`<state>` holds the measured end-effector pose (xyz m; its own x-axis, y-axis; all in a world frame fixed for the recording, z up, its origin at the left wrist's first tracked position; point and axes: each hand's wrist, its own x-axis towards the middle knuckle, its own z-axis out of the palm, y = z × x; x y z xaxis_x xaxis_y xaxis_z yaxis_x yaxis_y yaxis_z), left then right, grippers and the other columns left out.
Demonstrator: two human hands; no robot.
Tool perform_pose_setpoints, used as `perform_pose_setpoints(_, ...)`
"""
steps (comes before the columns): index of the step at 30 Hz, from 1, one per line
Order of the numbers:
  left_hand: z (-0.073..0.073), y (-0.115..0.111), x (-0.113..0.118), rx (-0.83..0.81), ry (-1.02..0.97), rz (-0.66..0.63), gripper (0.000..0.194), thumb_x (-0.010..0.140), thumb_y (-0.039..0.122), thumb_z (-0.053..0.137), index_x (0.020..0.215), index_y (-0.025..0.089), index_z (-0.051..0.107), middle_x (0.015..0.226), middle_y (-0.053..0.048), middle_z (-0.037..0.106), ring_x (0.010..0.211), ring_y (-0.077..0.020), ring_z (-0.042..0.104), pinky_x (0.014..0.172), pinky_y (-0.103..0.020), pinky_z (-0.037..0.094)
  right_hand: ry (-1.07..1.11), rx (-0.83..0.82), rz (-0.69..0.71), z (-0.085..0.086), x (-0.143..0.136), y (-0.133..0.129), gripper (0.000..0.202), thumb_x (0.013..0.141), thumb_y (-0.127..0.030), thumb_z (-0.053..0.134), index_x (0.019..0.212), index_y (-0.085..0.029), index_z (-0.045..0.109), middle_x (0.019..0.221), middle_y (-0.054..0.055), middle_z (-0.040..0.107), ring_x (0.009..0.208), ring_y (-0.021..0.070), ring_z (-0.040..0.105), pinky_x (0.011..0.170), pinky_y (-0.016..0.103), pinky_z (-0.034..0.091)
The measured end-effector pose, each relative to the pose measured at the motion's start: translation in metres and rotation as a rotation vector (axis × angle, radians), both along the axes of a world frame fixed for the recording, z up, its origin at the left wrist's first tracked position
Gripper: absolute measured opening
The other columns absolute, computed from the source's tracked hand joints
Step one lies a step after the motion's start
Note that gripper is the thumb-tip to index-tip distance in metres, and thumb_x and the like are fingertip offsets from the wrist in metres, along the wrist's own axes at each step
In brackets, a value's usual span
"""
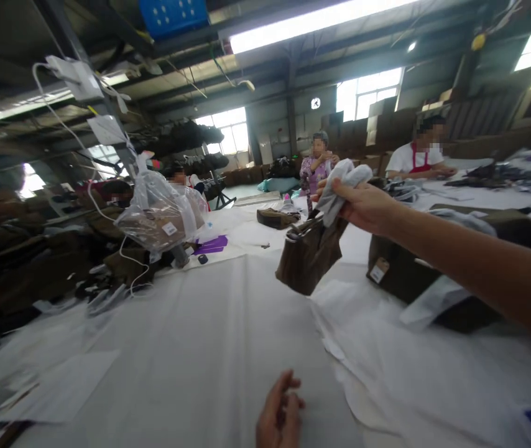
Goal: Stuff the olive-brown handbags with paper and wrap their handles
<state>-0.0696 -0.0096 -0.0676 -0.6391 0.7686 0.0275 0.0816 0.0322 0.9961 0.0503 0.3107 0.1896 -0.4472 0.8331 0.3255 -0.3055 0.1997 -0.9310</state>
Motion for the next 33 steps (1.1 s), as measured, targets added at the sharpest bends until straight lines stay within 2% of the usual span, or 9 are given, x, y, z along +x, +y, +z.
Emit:
perform_pose_setpoints(3, 0.061, -0.009, 0.002, 0.21, 0.041, 0.064, 0.049, 0.091, 0.056, 0.064, 0.124, 0.02, 0.07, 0.116, -0.011, 0.074, 0.097, -0.0208, 0.071, 0.081, -0.028, 0.06, 0.012, -0.047, 0.125, -0.011, 0.012, -0.092, 0.024, 0.105, -0.028, 0.049, 0.113, -0.017, 0.069, 0.104, 0.009, 0.077, 0.096, 0.0184, 0.074, 0.091, 0.035, 0.061)
perform_pose_setpoints(6, 0.117, -0.036, 0.01, 0.341, 0.193, 0.104, 0.036, 0.094, 0.05, 0.063, 0.113, 0.02, 0.07, 0.106, -0.007, 0.073, 0.09, -0.017, 0.069, 0.078, -0.025, 0.057, -0.018, -0.103, 0.214, -0.041, 0.028, -0.174, 0.026, 0.103, -0.032, 0.055, 0.121, -0.019, 0.07, 0.111, 0.01, 0.077, 0.106, 0.0212, 0.073, 0.094, 0.036, 0.06)
perform_pose_setpoints(11, 0.156, -0.089, 0.02, 0.154, 0.223, -0.234, 0.038, 0.092, 0.054, 0.062, 0.097, 0.017, 0.066, 0.07, 0.003, 0.059, 0.057, -0.0089, 0.051, 0.052, -0.019, 0.043, -0.199, -0.037, 0.192, -0.082, 0.081, -0.266, 0.054, 0.091, -0.058, 0.067, 0.13, -0.02, 0.069, 0.122, 0.011, 0.074, 0.112, 0.0266, 0.07, 0.106, 0.045, 0.053)
perform_pose_setpoints(14, 0.161, -0.111, 0.034, 0.046, 0.261, -0.473, 0.042, 0.093, 0.055, 0.06, 0.099, 0.015, 0.071, 0.07, 0.001, 0.06, 0.056, -0.0093, 0.05, 0.051, -0.02, 0.041, -0.299, 0.073, 0.231, -0.087, 0.111, -0.307, 0.064, 0.088, -0.069, 0.064, 0.131, -0.022, 0.069, 0.123, 0.009, 0.073, 0.115, 0.0285, 0.068, 0.109, 0.045, 0.05)
perform_pose_setpoints(19, 0.149, -0.136, 0.084, 0.02, 0.477, -0.867, 0.022, 0.084, 0.032, 0.072, 0.101, 0.02, 0.079, 0.111, -0.008, 0.072, 0.091, -0.0216, 0.068, 0.069, -0.026, 0.055, -0.373, 0.154, 0.308, -0.09, 0.146, -0.369, 0.062, 0.081, -0.073, 0.067, 0.118, -0.024, 0.076, 0.124, 0.007, 0.073, 0.115, 0.0318, 0.068, 0.103, 0.043, 0.053)
perform_pose_setpoints(24, 0.124, -0.152, 0.102, 0.137, 0.574, -0.681, 0.011, 0.085, 0.021, 0.068, 0.089, 0.021, 0.078, 0.101, -0.005, 0.072, 0.093, -0.0201, 0.067, 0.08, -0.027, 0.054, -0.222, 0.03, 0.06, -0.122, 0.201, -0.403, 0.058, 0.09, -0.067, 0.062, 0.122, -0.02, 0.071, 0.096, 0.008, 0.076, 0.092, 0.0243, 0.071, 0.088, 0.037, 0.058)
perform_pose_setpoints(28, 0.105, -0.164, 0.09, 0.103, 0.539, -0.484, 0.018, 0.091, 0.026, 0.061, 0.097, 0.017, 0.076, 0.082, -0.003, 0.069, 0.075, -0.0173, 0.065, 0.071, -0.027, 0.053, 0.115, -0.2, -0.295, -0.158, 0.235, -0.414, 0.047, 0.089, -0.062, 0.068, 0.111, -0.02, 0.069, 0.058, -0.007, 0.049, 0.055, 0.0096, 0.049, 0.07, 0.025, 0.056)
perform_pose_setpoints(30, 0.098, -0.171, 0.09, 0.089, 0.51, -0.433, 0.024, 0.094, 0.032, 0.059, 0.102, 0.016, 0.075, 0.075, -0.002, 0.068, 0.07, -0.0169, 0.065, 0.068, -0.027, 0.053, 0.17, -0.285, -0.429, -0.174, 0.235, -0.42, 0.047, 0.084, -0.059, 0.075, 0.109, -0.02, 0.068, 0.059, -0.009, 0.043, 0.051, 0.0073, 0.041, 0.067, 0.022, 0.054)
perform_pose_setpoints(33, 0.091, -0.176, 0.099, 0.121, 0.493, -0.423, 0.028, 0.095, 0.031, 0.057, 0.114, 0.017, 0.073, 0.096, -0.006, 0.073, 0.089, -0.0201, 0.07, 0.085, -0.033, 0.055, -0.01, -0.267, -0.501, -0.191, 0.217, -0.432, 0.064, 0.075, -0.058, 0.082, 0.123, -0.02, 0.066, 0.083, -0.001, 0.064, 0.067, 0.0119, 0.059, 0.071, 0.024, 0.056)
